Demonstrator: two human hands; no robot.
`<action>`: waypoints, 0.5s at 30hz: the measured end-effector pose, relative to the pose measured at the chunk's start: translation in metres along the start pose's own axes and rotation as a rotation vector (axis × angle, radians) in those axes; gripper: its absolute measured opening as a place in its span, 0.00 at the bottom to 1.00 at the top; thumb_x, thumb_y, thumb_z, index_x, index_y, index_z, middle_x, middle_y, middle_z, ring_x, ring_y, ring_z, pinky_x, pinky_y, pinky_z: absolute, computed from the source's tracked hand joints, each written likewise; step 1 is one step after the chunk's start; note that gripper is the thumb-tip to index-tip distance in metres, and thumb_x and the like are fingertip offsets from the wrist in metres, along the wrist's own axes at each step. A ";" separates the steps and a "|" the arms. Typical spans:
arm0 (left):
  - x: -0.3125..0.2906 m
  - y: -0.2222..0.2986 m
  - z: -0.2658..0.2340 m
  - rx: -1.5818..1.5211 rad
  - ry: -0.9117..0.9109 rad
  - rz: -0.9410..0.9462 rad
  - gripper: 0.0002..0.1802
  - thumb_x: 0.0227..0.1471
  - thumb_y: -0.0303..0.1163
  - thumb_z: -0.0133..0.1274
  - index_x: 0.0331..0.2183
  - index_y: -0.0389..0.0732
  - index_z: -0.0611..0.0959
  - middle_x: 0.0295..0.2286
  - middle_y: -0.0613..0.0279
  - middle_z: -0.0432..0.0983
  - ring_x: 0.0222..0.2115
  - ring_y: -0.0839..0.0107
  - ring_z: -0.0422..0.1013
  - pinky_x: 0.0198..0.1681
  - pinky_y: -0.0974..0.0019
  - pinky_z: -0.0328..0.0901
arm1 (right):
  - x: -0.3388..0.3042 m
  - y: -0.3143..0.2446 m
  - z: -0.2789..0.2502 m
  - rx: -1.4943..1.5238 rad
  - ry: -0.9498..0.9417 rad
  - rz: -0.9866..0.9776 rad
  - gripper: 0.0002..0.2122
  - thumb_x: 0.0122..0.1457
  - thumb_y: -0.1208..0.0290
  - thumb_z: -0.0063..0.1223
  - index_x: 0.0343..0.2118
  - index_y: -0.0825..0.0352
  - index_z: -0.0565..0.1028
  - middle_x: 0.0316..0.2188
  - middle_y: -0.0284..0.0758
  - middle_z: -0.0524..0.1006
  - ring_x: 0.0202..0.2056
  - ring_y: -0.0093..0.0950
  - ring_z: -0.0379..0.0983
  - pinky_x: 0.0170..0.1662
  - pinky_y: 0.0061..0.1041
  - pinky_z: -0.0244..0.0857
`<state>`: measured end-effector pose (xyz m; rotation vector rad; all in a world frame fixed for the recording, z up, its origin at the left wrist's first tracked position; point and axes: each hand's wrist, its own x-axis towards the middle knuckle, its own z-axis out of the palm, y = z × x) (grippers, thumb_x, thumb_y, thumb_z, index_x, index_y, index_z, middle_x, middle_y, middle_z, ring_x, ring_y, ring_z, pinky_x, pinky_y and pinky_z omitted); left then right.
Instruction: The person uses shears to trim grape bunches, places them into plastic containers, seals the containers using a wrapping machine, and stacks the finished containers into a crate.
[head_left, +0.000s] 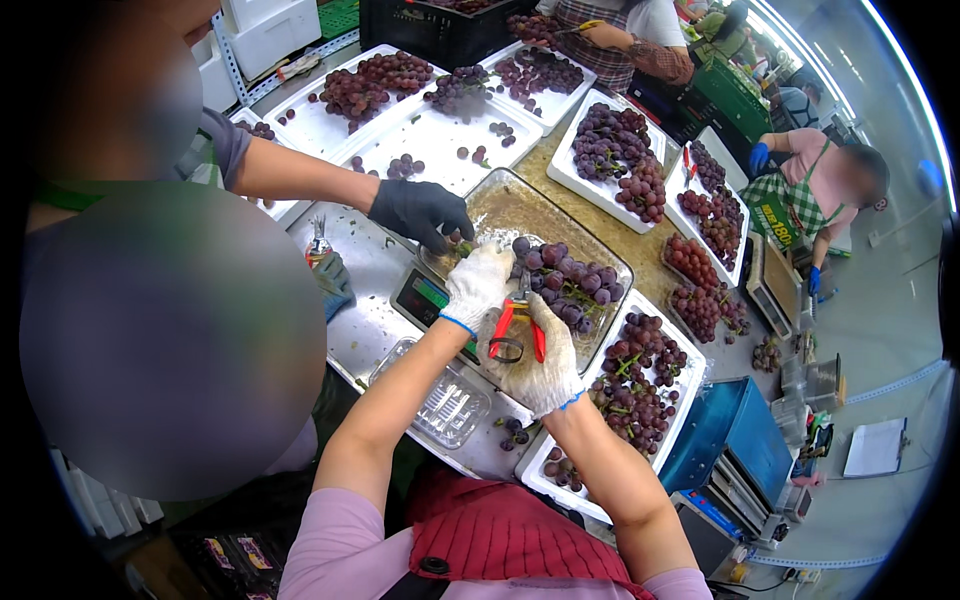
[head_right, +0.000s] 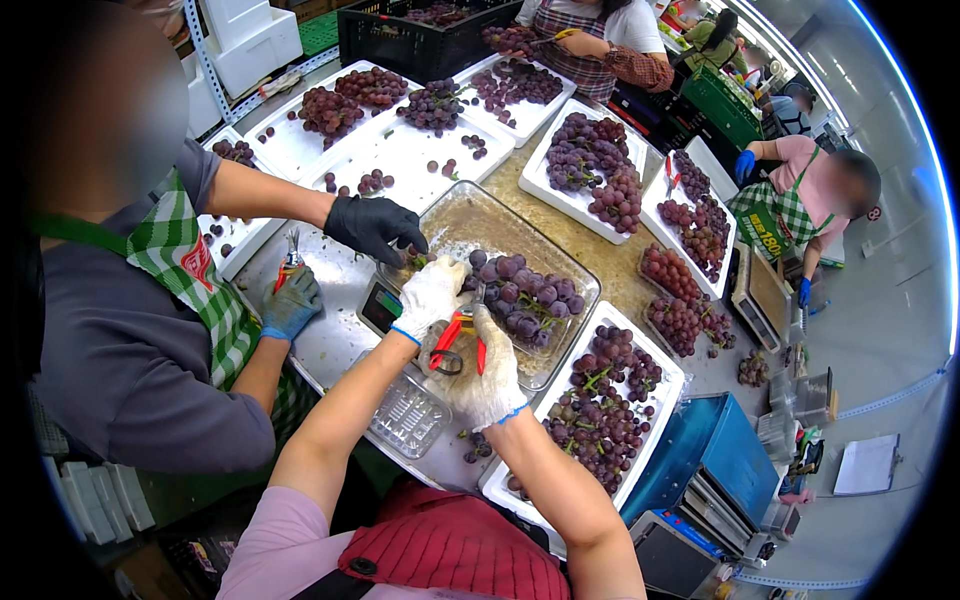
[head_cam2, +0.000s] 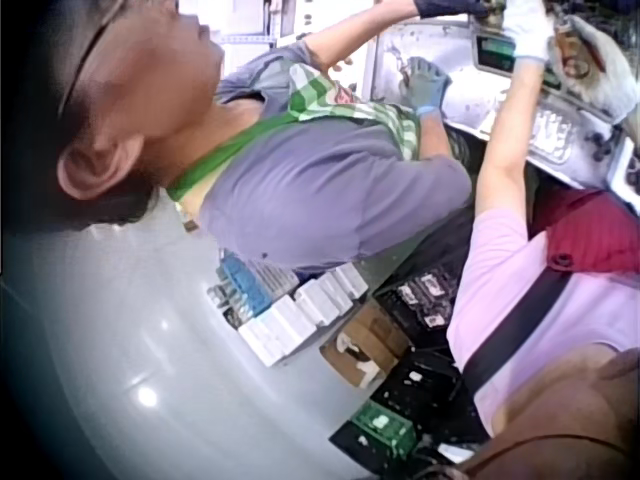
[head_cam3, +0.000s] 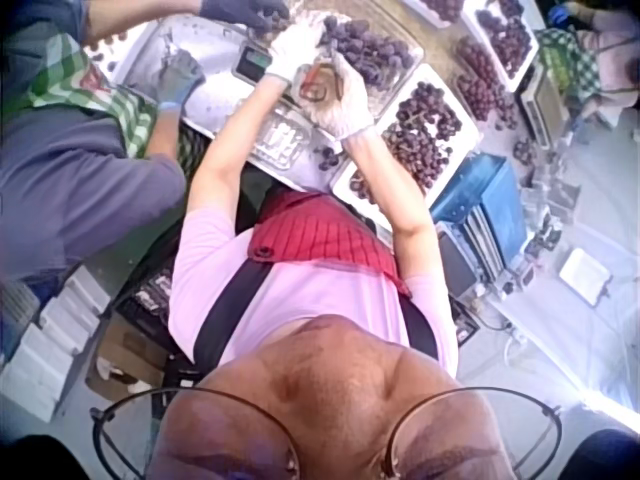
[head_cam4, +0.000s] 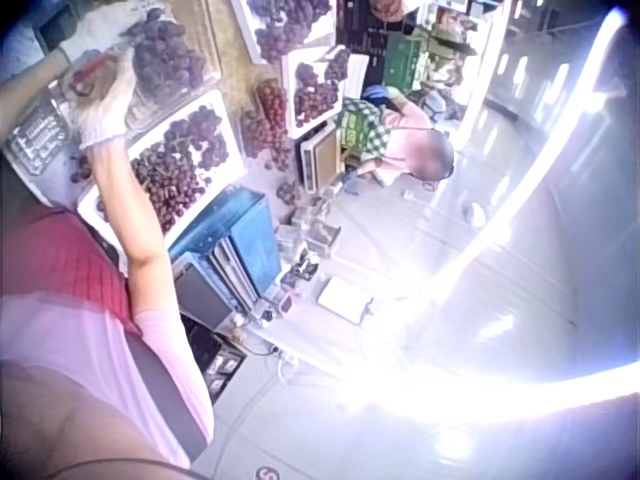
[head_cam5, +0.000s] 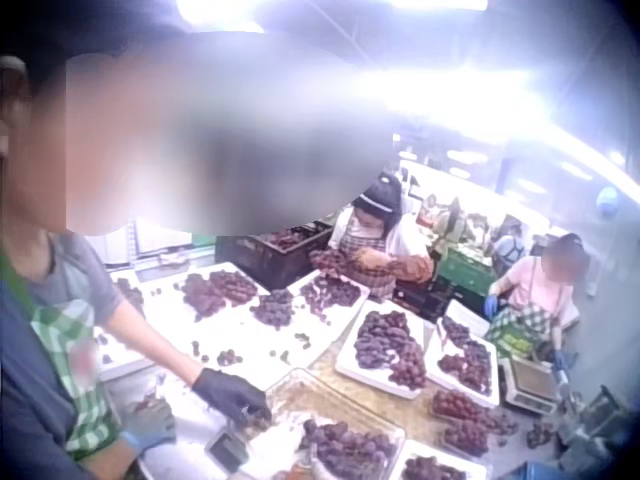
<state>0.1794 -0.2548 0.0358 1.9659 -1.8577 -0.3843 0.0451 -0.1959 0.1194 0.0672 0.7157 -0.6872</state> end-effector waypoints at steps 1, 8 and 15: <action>0.000 -0.001 0.000 -0.005 -0.006 0.004 0.20 0.45 0.43 0.61 0.40 0.45 0.79 0.37 0.51 0.72 0.38 0.50 0.73 0.40 0.51 0.69 | 0.000 0.001 0.001 0.002 0.011 -0.010 0.14 0.64 0.55 0.46 0.38 0.63 0.70 0.33 0.37 0.75 0.36 0.34 0.73 0.40 0.39 0.72; -0.001 0.002 -0.003 -0.007 -0.008 -0.011 0.19 0.44 0.41 0.61 0.39 0.45 0.79 0.36 0.52 0.72 0.38 0.51 0.73 0.39 0.51 0.69 | 0.011 -0.009 0.004 -0.023 0.048 -0.006 0.17 0.64 0.54 0.45 0.37 0.66 0.69 0.29 0.38 0.74 0.30 0.33 0.74 0.33 0.36 0.74; -0.014 0.008 -0.009 0.007 0.144 0.033 0.15 0.45 0.38 0.59 0.36 0.43 0.78 0.35 0.52 0.73 0.37 0.53 0.73 0.38 0.51 0.70 | 0.005 -0.012 -0.004 0.057 0.041 0.095 0.18 0.63 0.52 0.46 0.39 0.66 0.70 0.26 0.35 0.75 0.24 0.29 0.73 0.25 0.26 0.71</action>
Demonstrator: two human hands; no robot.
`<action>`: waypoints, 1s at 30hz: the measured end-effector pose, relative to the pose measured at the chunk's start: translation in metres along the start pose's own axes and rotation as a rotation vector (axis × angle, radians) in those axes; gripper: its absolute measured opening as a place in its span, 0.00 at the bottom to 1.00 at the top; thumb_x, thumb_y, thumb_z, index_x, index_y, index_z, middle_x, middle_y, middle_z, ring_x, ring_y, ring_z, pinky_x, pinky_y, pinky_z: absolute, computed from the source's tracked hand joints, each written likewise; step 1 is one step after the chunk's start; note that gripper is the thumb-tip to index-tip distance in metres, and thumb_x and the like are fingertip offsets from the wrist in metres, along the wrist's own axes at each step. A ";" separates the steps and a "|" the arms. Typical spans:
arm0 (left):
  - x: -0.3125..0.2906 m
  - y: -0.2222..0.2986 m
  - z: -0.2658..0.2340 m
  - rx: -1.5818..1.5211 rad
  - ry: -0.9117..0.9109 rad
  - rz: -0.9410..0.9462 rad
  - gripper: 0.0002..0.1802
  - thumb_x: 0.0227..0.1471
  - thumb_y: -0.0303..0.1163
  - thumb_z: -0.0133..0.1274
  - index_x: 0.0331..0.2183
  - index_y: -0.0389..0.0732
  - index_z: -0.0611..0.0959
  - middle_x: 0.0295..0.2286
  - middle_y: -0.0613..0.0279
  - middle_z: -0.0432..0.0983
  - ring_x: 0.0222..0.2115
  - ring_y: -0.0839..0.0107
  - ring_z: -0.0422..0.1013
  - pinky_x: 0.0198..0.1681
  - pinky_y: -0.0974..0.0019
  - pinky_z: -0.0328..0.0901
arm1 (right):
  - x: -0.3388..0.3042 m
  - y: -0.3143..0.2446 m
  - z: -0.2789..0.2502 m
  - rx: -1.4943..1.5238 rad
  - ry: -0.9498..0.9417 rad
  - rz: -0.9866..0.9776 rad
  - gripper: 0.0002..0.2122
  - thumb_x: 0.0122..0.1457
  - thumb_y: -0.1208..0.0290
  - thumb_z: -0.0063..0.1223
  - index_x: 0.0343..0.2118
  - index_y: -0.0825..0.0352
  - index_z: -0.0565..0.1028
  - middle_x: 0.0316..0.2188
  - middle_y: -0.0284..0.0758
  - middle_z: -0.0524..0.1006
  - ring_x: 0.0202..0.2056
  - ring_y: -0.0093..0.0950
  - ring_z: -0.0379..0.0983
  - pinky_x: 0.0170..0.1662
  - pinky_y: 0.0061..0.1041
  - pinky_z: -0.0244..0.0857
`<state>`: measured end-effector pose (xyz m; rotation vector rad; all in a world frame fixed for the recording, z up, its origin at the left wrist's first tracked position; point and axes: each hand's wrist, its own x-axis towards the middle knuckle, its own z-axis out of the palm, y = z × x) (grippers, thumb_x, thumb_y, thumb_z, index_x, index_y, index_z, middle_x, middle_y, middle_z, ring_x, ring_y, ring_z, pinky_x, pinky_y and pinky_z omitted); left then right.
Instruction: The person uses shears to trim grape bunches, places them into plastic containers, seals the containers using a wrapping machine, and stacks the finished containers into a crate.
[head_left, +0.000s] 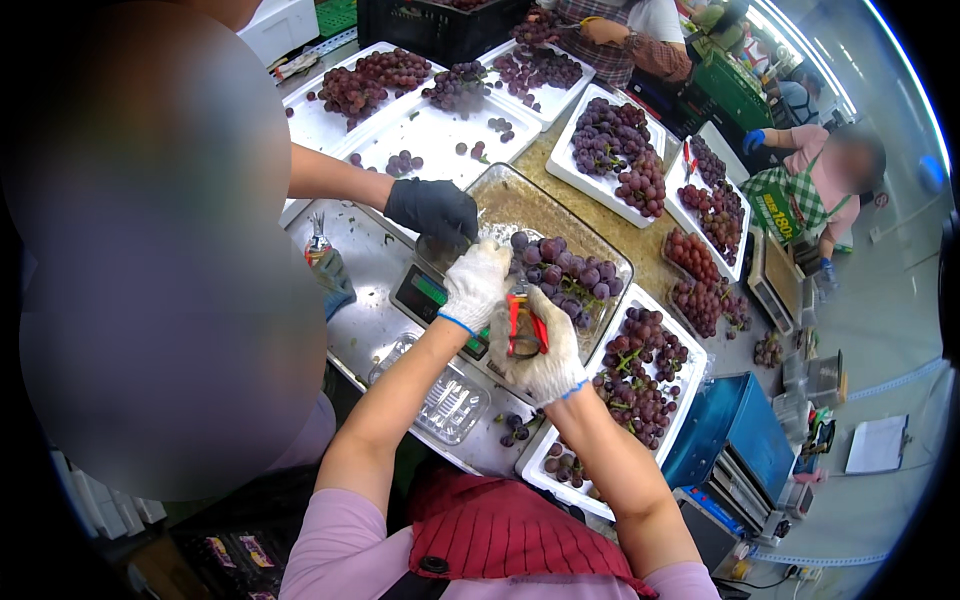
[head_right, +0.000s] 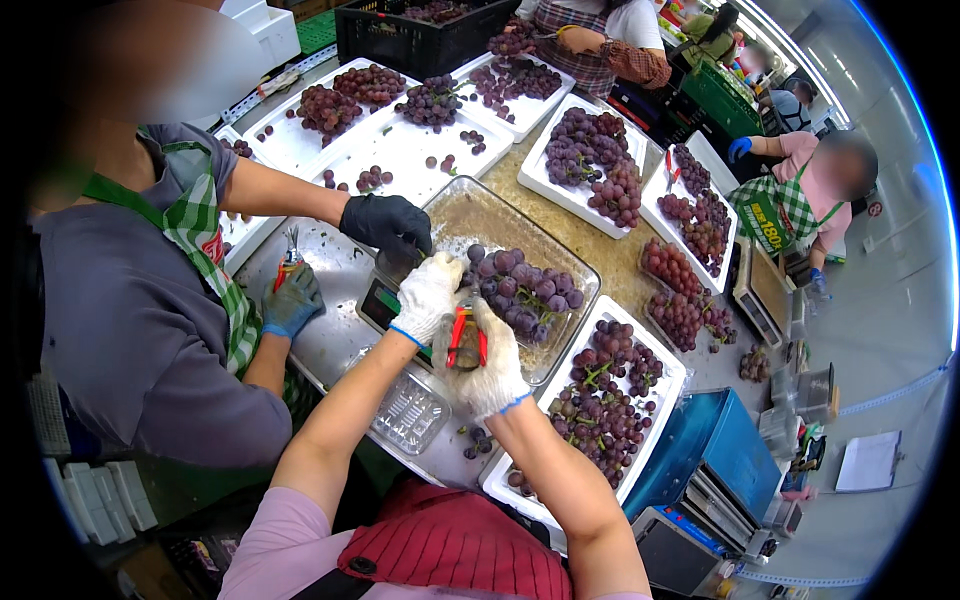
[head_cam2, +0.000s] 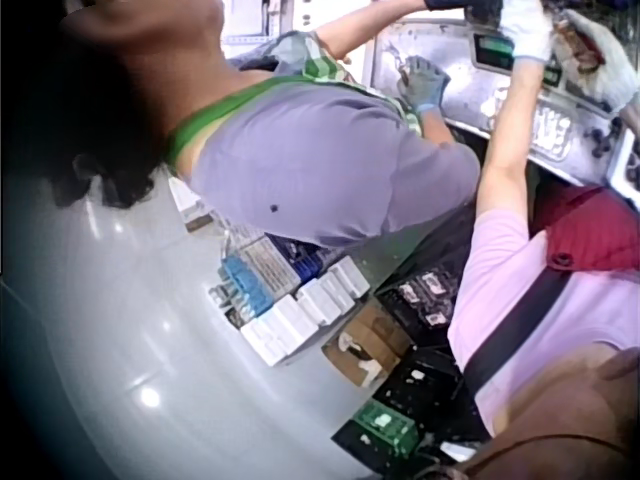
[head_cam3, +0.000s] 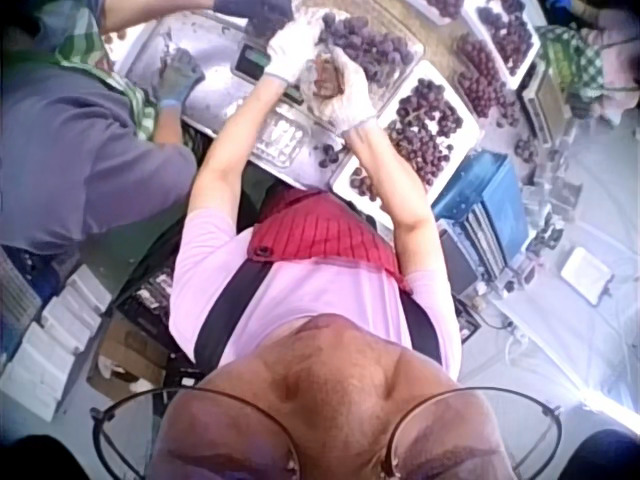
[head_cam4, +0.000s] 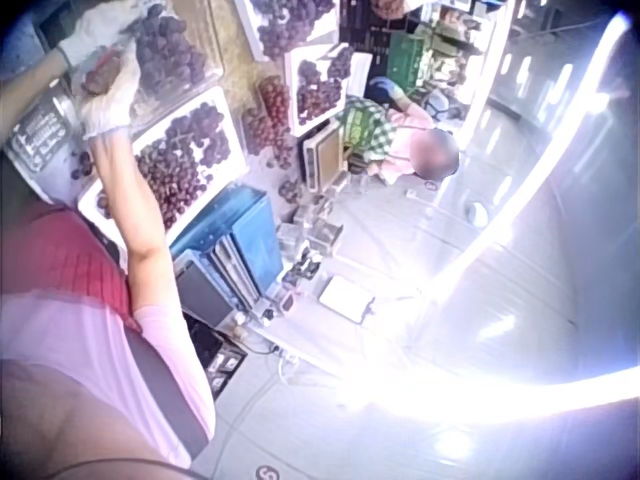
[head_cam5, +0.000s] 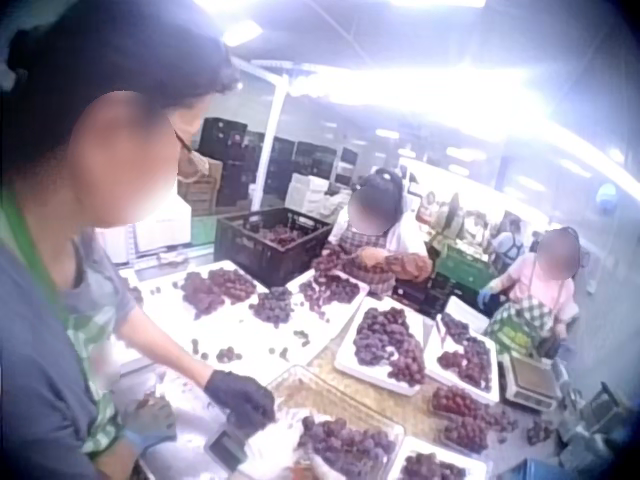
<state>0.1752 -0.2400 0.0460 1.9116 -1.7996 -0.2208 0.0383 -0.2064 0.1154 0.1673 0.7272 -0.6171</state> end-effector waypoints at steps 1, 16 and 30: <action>-0.004 0.001 -0.004 0.011 0.020 -0.023 0.15 0.45 0.37 0.59 0.36 0.42 0.78 0.35 0.52 0.73 0.37 0.53 0.73 0.38 0.52 0.70 | -0.008 0.001 0.004 0.018 0.000 0.047 0.19 0.63 0.52 0.46 0.39 0.67 0.70 0.26 0.35 0.75 0.24 0.29 0.73 0.24 0.25 0.71; -0.159 0.157 0.021 -0.521 -0.400 0.350 0.23 0.48 0.45 0.58 0.43 0.41 0.77 0.36 0.53 0.76 0.35 0.53 0.75 0.38 0.55 0.70 | -0.206 -0.019 -0.181 -0.543 0.091 -0.522 0.27 0.51 0.56 0.61 0.45 0.74 0.70 0.31 0.42 0.77 0.29 0.35 0.77 0.33 0.33 0.74; -0.047 0.084 -0.018 -0.354 0.200 0.057 0.09 0.50 0.32 0.57 0.33 0.39 0.83 0.31 0.53 0.78 0.32 0.57 0.76 0.37 0.62 0.69 | -0.173 -0.093 -0.129 -2.159 0.498 -0.600 0.19 0.53 0.52 0.54 0.37 0.64 0.74 0.29 0.50 0.77 0.35 0.49 0.75 0.39 0.42 0.69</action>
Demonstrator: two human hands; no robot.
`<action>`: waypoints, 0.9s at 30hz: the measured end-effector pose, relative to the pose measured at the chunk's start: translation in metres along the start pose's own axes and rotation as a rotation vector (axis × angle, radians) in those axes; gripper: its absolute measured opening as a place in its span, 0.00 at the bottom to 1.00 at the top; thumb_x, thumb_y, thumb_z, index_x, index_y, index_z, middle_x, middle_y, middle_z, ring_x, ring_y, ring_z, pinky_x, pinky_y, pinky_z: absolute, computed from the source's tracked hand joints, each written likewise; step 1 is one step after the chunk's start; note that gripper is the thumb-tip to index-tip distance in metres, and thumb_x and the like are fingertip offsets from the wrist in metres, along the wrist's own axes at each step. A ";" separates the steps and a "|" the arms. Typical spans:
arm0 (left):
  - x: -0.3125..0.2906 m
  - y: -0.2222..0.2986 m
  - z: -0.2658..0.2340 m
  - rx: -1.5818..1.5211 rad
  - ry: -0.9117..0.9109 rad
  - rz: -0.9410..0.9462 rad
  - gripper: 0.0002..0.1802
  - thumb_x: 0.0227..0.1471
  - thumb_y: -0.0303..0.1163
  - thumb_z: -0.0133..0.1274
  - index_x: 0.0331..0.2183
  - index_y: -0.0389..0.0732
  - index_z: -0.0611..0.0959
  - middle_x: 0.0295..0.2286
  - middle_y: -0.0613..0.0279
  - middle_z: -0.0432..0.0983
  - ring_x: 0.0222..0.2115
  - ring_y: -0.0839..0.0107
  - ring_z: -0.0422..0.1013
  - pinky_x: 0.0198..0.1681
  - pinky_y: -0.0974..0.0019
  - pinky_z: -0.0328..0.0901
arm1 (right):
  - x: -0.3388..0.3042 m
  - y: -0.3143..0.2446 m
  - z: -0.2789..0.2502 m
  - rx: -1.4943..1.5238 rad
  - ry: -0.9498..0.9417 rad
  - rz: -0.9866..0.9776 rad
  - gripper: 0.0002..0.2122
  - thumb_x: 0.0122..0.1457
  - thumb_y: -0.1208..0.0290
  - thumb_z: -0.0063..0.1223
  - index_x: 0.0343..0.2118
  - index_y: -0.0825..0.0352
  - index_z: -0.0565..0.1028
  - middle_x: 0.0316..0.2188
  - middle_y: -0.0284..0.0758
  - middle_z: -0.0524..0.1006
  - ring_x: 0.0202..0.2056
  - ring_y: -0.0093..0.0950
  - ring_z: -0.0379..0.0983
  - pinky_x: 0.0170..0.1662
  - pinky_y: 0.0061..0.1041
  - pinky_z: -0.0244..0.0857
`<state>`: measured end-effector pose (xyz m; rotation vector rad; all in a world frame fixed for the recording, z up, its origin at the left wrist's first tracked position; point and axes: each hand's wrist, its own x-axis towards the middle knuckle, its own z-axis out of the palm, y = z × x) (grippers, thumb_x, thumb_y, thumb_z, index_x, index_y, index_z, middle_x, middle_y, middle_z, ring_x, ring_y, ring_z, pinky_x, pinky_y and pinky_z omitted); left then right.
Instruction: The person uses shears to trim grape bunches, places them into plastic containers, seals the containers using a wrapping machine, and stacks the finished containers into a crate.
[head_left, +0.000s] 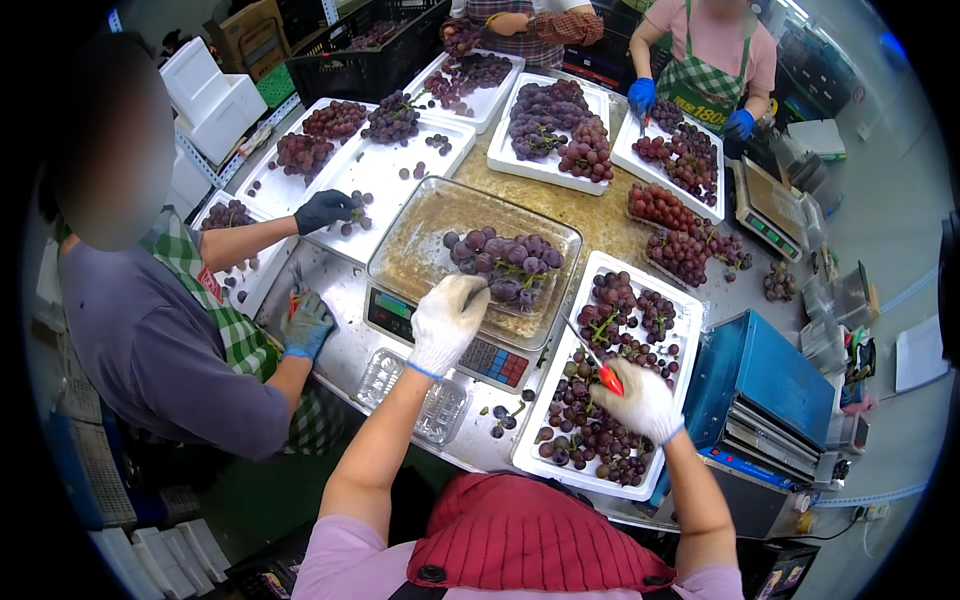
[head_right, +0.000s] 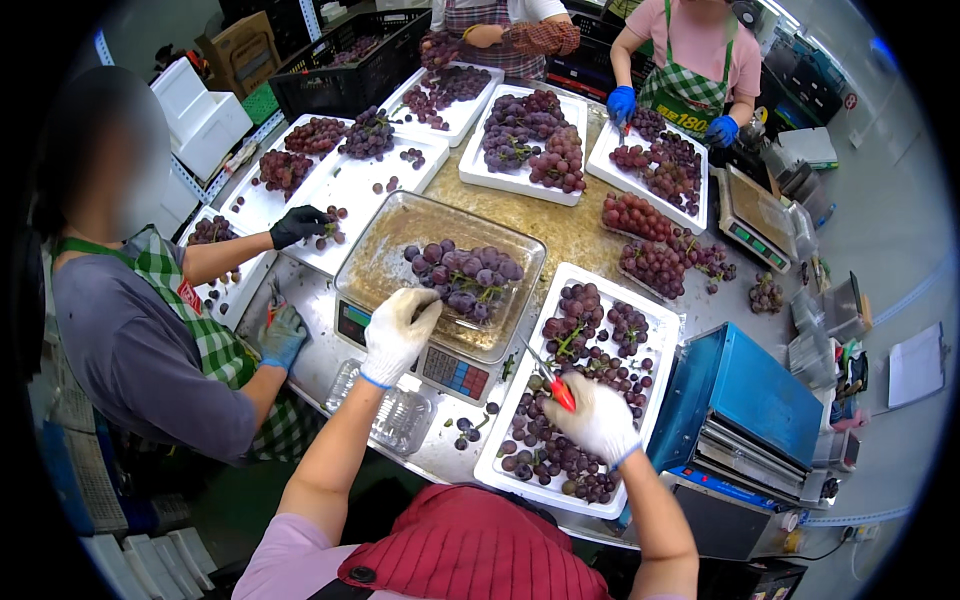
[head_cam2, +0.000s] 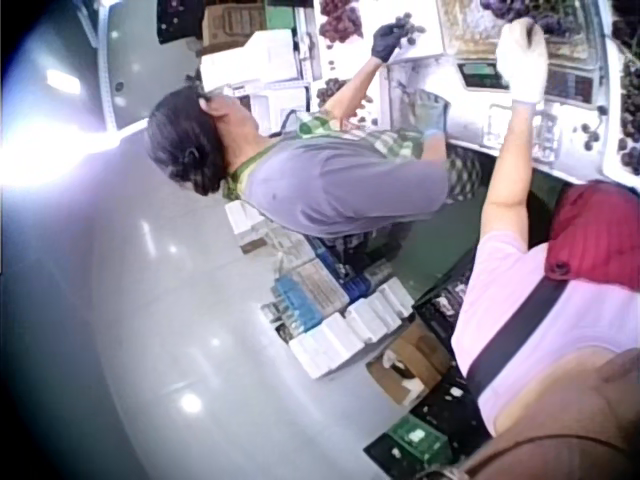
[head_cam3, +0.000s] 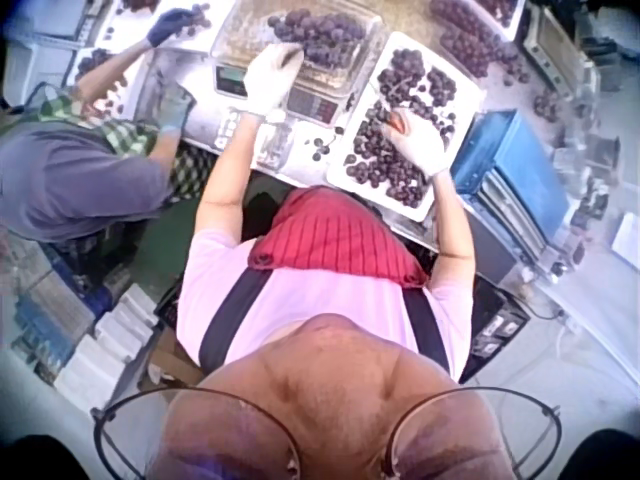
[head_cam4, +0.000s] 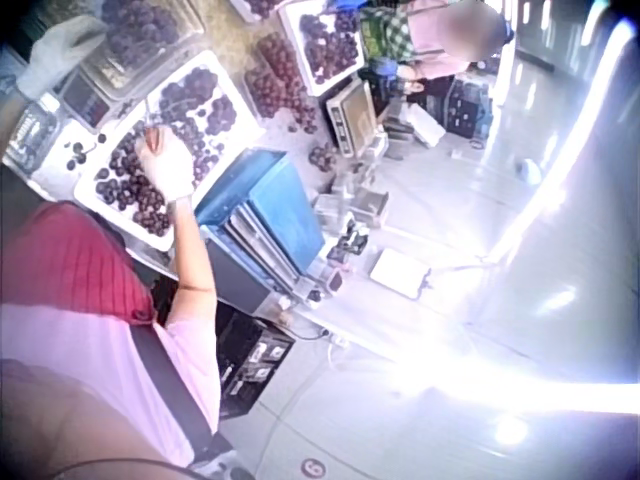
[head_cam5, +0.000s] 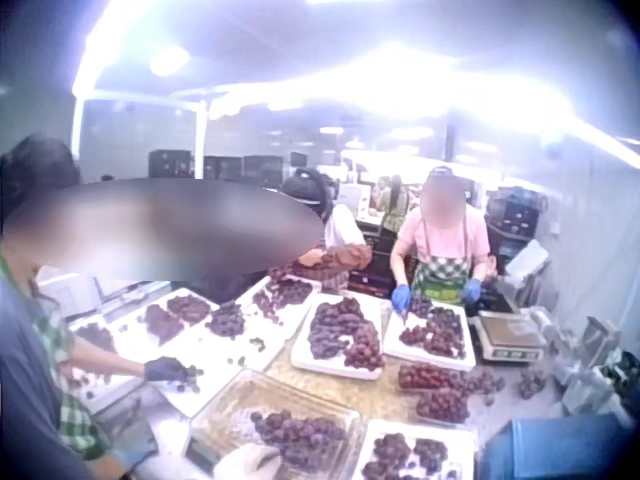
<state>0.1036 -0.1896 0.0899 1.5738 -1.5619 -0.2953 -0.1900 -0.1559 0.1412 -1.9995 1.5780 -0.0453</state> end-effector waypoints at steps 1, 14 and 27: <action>0.007 0.003 0.004 0.032 -0.013 -0.008 0.09 0.50 0.33 0.57 0.33 0.39 0.83 0.31 0.53 0.78 0.33 0.56 0.76 0.37 0.62 0.69 | 0.015 -0.005 -0.009 -0.046 -0.042 -0.013 0.20 0.53 0.51 0.53 0.37 0.64 0.74 0.29 0.50 0.77 0.35 0.49 0.75 0.39 0.41 0.69; 0.026 -0.011 0.030 0.084 0.038 0.031 0.07 0.51 0.34 0.54 0.32 0.44 0.83 0.28 0.52 0.76 0.30 0.51 0.74 0.34 0.54 0.68 | 0.098 -0.038 -0.038 -0.220 -0.340 -0.106 0.22 0.52 0.50 0.49 0.33 0.69 0.78 0.31 0.52 0.78 0.36 0.47 0.76 0.41 0.40 0.68; 0.027 -0.013 0.039 0.129 -0.132 -0.008 0.09 0.50 0.35 0.54 0.32 0.42 0.84 0.28 0.53 0.78 0.32 0.54 0.75 0.36 0.58 0.68 | 0.101 -0.065 -0.035 -0.140 -0.387 -0.007 0.25 0.53 0.47 0.47 0.31 0.71 0.78 0.29 0.52 0.78 0.34 0.48 0.76 0.40 0.40 0.68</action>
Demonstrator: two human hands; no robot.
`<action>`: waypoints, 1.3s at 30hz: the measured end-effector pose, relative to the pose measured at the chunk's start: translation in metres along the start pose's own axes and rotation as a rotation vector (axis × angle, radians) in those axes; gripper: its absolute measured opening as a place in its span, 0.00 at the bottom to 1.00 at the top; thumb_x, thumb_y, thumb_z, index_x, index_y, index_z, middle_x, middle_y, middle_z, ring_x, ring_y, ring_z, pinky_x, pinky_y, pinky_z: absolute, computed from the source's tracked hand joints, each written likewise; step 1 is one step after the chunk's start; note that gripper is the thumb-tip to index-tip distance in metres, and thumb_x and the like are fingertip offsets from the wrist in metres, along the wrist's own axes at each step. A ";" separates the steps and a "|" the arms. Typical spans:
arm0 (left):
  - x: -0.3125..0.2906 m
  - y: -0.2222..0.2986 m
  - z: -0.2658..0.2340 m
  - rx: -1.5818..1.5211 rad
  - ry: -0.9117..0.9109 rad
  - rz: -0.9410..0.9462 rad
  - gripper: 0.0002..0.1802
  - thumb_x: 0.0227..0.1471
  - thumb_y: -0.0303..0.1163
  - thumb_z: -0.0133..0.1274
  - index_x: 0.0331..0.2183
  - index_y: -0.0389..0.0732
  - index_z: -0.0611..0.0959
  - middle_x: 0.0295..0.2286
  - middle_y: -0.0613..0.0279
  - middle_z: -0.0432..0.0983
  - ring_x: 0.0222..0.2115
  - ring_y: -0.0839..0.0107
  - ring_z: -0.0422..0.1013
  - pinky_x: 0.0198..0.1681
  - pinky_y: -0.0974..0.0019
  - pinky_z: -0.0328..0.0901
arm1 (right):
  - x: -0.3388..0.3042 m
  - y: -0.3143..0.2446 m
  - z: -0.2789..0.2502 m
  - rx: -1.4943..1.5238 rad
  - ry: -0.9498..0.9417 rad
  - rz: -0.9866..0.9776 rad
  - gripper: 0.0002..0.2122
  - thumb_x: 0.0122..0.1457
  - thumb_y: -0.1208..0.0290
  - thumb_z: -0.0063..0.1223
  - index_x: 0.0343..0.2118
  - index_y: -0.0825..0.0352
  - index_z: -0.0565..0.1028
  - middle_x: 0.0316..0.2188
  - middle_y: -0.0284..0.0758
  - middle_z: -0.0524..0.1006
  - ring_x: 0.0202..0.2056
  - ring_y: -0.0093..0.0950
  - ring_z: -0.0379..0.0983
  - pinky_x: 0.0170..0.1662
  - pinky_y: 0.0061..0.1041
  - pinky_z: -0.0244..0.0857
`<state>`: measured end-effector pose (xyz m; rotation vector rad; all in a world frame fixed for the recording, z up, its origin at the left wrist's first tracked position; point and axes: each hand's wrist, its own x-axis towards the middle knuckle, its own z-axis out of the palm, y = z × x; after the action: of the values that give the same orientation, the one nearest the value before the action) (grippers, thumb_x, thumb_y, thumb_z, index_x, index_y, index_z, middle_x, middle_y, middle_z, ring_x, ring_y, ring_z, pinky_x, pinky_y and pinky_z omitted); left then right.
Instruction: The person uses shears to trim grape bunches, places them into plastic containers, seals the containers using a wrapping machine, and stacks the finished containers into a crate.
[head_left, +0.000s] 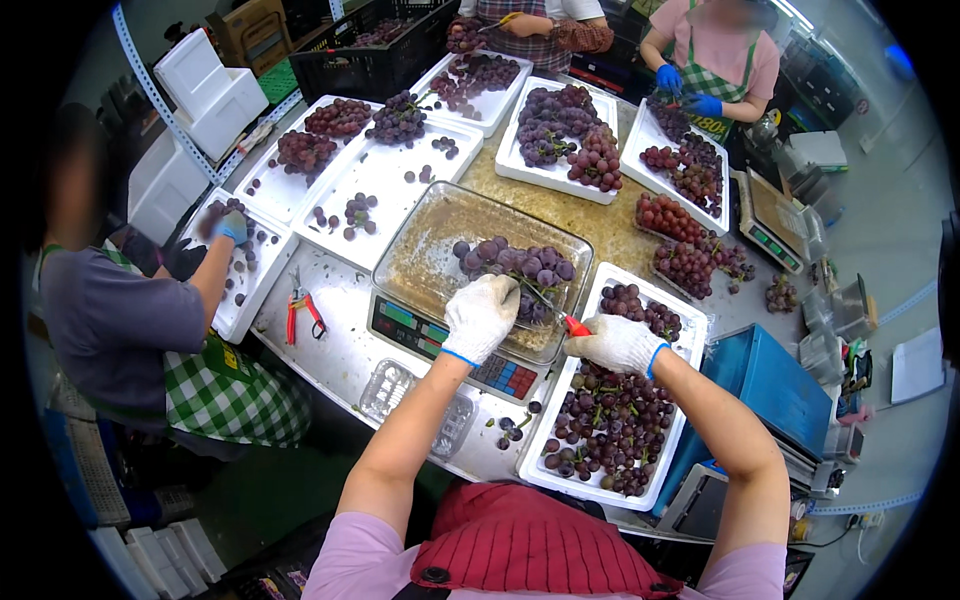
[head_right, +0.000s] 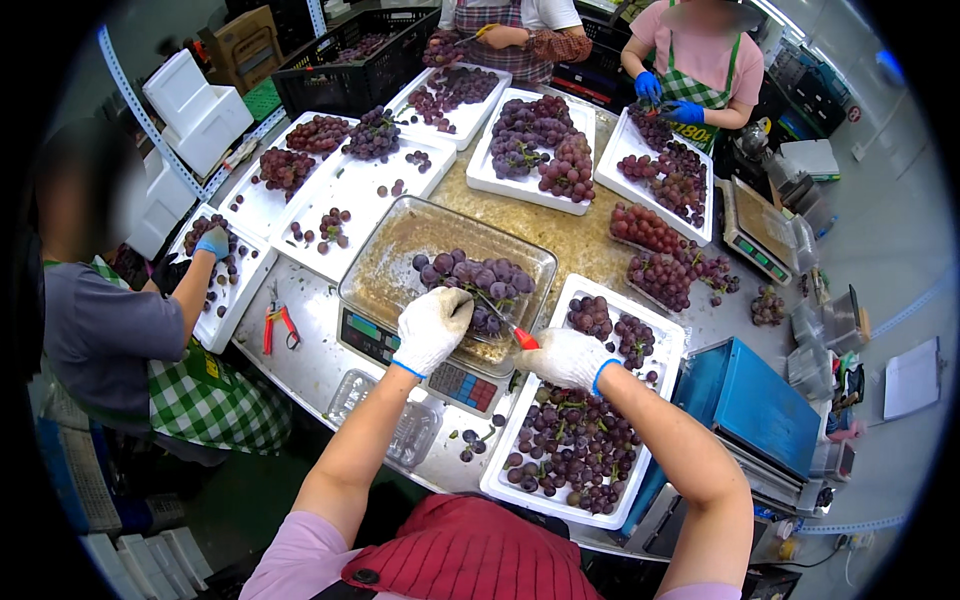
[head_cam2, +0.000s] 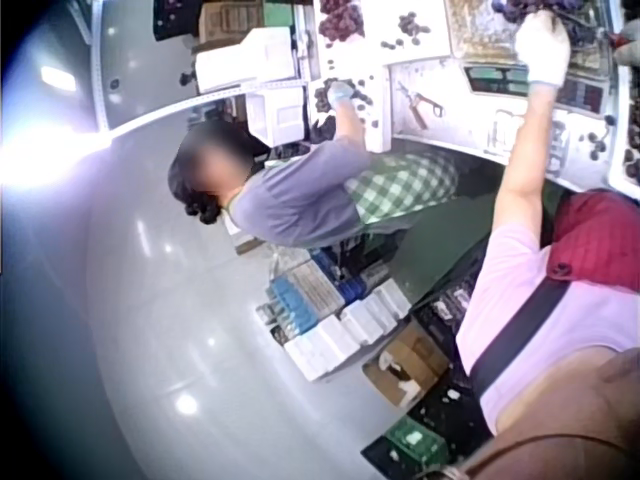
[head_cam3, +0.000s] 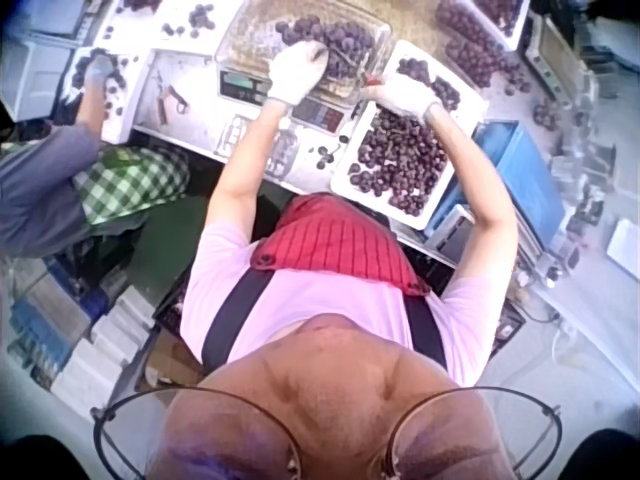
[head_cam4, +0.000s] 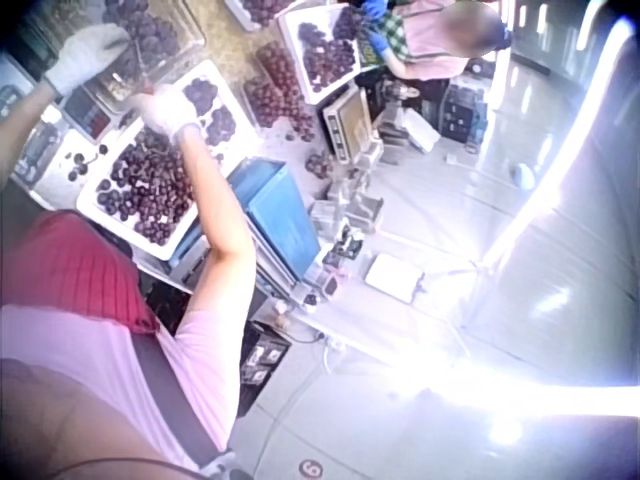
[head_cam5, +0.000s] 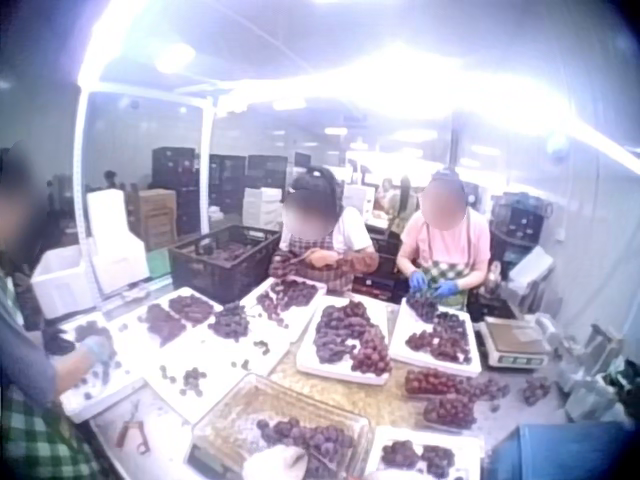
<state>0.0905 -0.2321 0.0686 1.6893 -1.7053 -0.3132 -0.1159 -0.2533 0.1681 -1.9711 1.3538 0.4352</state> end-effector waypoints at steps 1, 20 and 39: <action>0.000 0.000 -0.001 -0.001 -0.006 -0.002 0.09 0.50 0.35 0.54 0.32 0.42 0.84 0.28 0.53 0.78 0.32 0.54 0.75 0.36 0.58 0.68 | -0.001 -0.004 0.001 0.021 -0.010 0.022 0.26 0.54 0.47 0.46 0.31 0.72 0.78 0.28 0.52 0.78 0.34 0.48 0.76 0.40 0.40 0.68; -0.018 -0.039 -0.066 -0.280 0.273 -0.243 0.11 0.51 0.34 0.57 0.35 0.38 0.84 0.33 0.52 0.80 0.34 0.61 0.78 0.40 0.65 0.69 | -0.075 -0.003 0.031 0.114 -0.255 -0.393 0.17 0.56 0.54 0.54 0.36 0.65 0.75 0.25 0.44 0.77 0.31 0.40 0.77 0.35 0.37 0.70; -0.044 -0.055 -0.049 -0.200 0.261 -0.221 0.10 0.51 0.27 0.56 0.37 0.35 0.81 0.33 0.52 0.77 0.34 0.61 0.75 0.39 0.64 0.69 | -0.113 0.058 0.151 0.369 0.284 -0.070 0.19 0.50 0.64 0.59 0.44 0.68 0.73 0.34 0.44 0.77 0.35 0.38 0.76 0.40 0.33 0.69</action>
<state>0.1595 -0.1827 0.0563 1.6891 -1.2591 -0.3367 -0.1973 -0.0821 0.1117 -1.8061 1.4131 -0.1287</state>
